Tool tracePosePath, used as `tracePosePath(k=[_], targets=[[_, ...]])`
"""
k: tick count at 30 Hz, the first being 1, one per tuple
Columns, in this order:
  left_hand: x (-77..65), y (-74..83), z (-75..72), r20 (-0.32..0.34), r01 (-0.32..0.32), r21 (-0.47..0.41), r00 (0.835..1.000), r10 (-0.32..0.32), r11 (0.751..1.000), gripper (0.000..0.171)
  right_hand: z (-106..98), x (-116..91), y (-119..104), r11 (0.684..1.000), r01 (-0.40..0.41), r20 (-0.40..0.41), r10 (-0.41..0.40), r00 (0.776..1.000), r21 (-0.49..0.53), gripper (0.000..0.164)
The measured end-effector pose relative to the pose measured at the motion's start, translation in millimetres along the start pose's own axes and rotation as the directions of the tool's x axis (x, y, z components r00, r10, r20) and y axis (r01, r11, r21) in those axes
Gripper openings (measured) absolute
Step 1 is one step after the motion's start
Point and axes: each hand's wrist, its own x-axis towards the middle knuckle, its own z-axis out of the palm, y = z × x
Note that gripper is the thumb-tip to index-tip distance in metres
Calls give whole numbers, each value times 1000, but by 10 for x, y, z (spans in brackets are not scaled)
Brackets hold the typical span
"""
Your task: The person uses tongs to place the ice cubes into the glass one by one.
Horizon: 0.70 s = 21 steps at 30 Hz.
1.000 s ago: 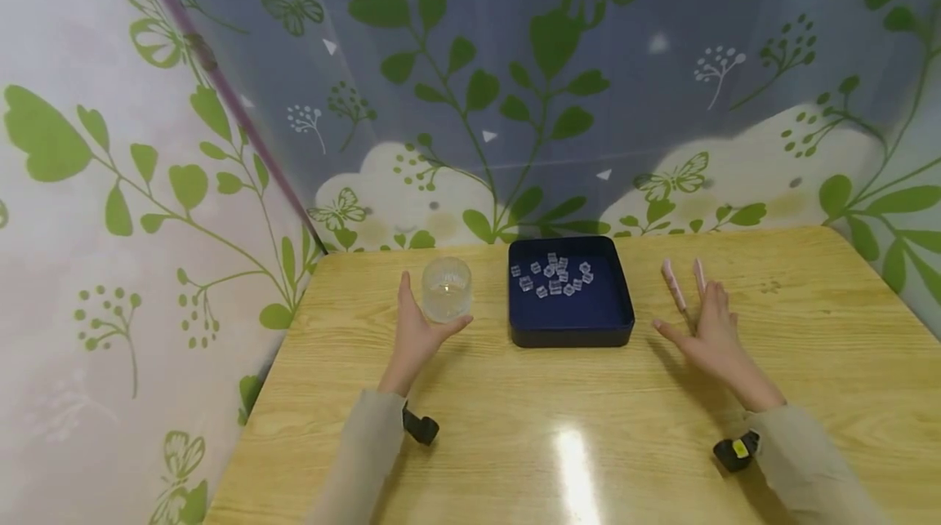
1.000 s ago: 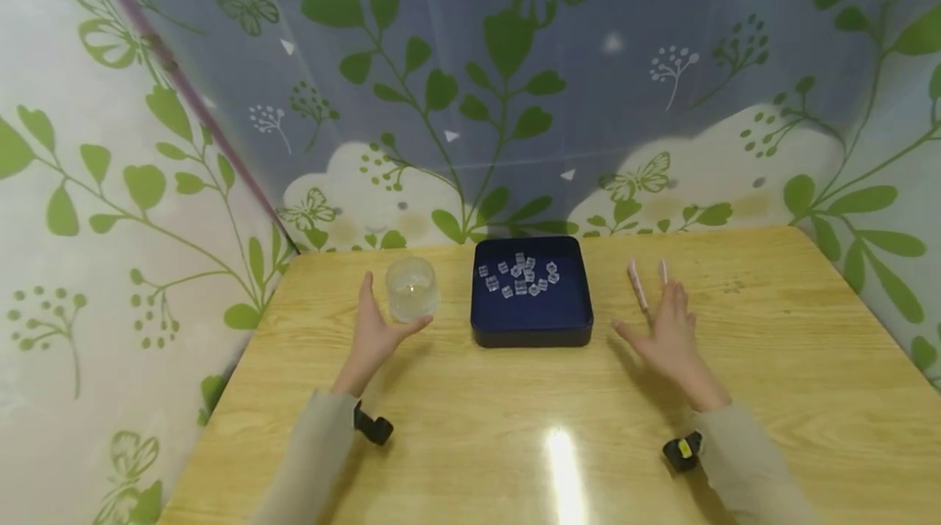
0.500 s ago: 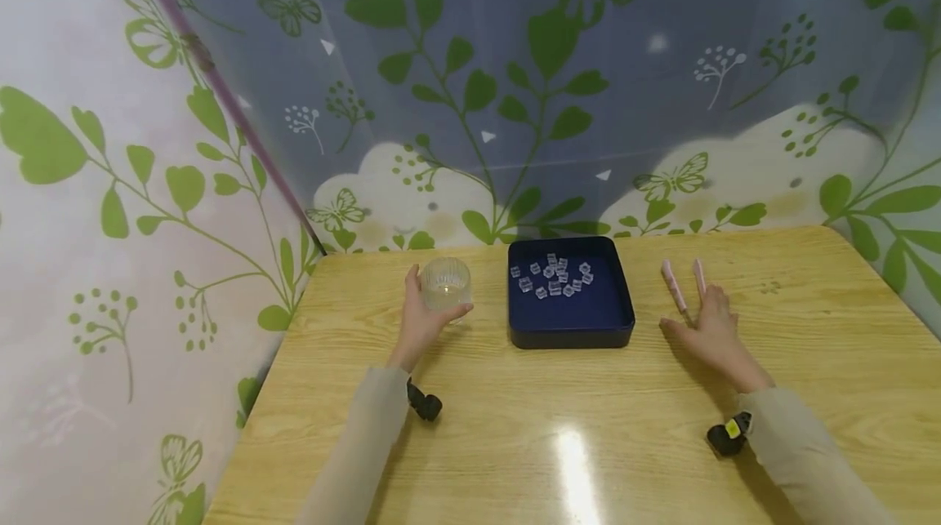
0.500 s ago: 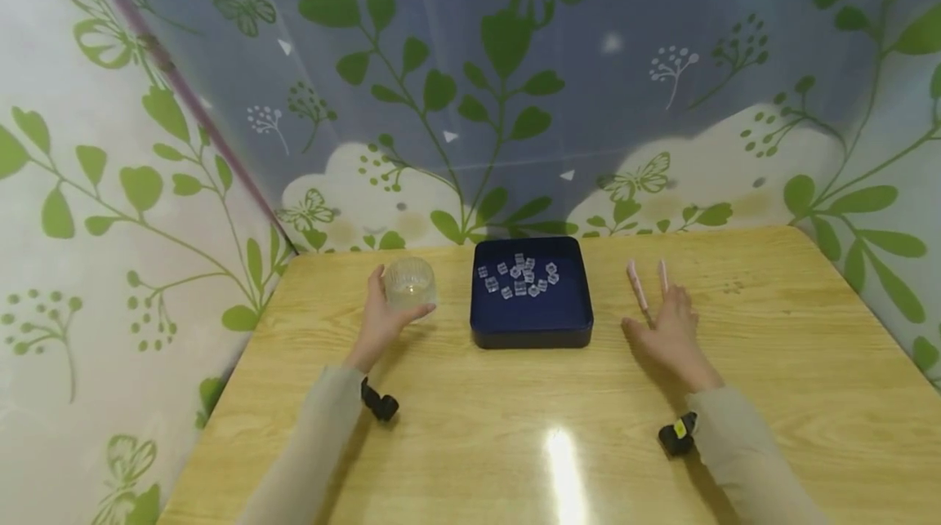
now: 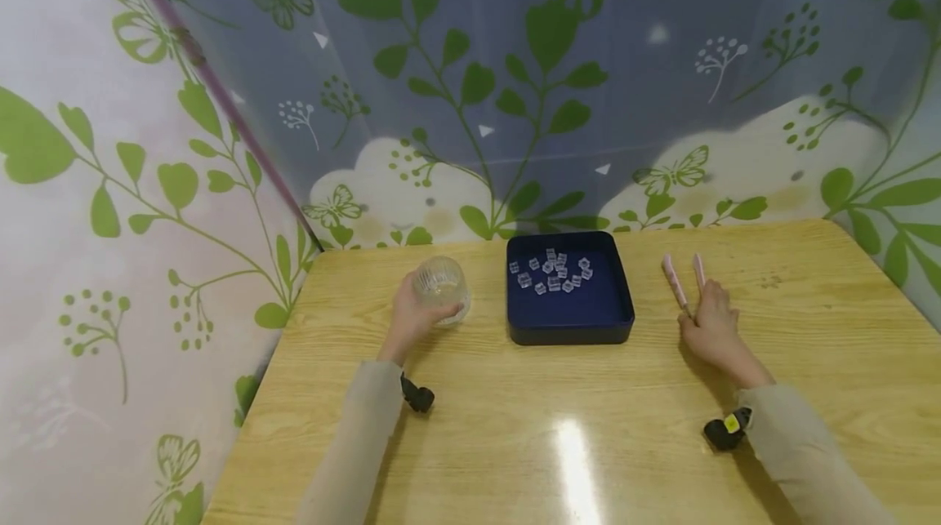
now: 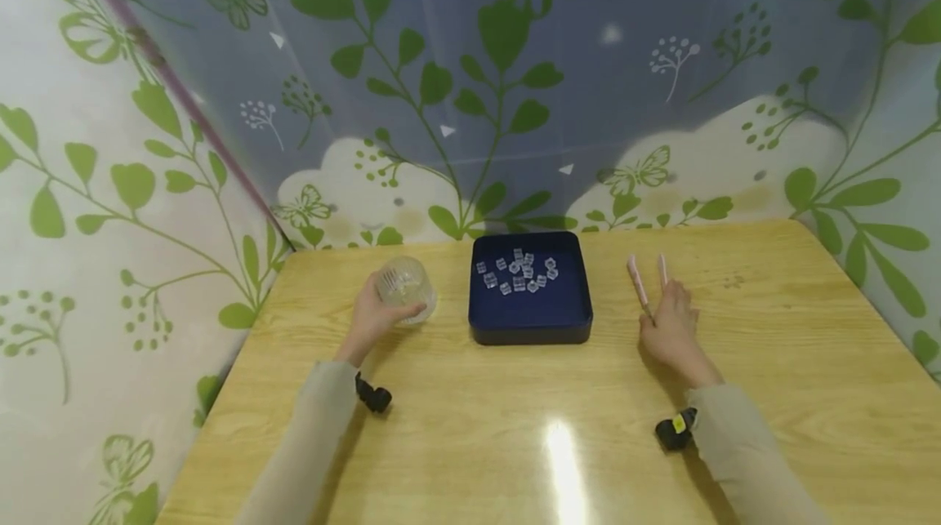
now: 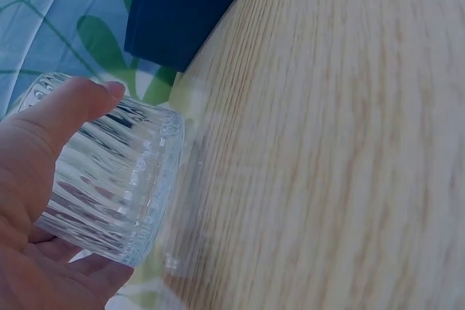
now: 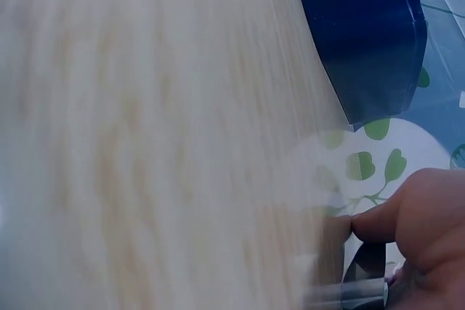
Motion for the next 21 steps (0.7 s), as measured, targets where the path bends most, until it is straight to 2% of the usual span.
tracePosePath(k=[9, 15, 21], targets=[[-55, 53, 2, 3, -26, 35, 1000, 26, 999, 90, -20, -11, 7, 1000, -6, 37, 5, 999, 25, 74], [-101, 50, 2, 20, -45, 65, 999, 44, 997, 91, -9, -6, 30, 999, 5, 9, -5, 1000, 34, 72], [-168, 50, -15, 50, -50, 73, 998, 47, 996, 95, -6, -17, 37, 997, 29, -40, -26, 999, 65, 64]])
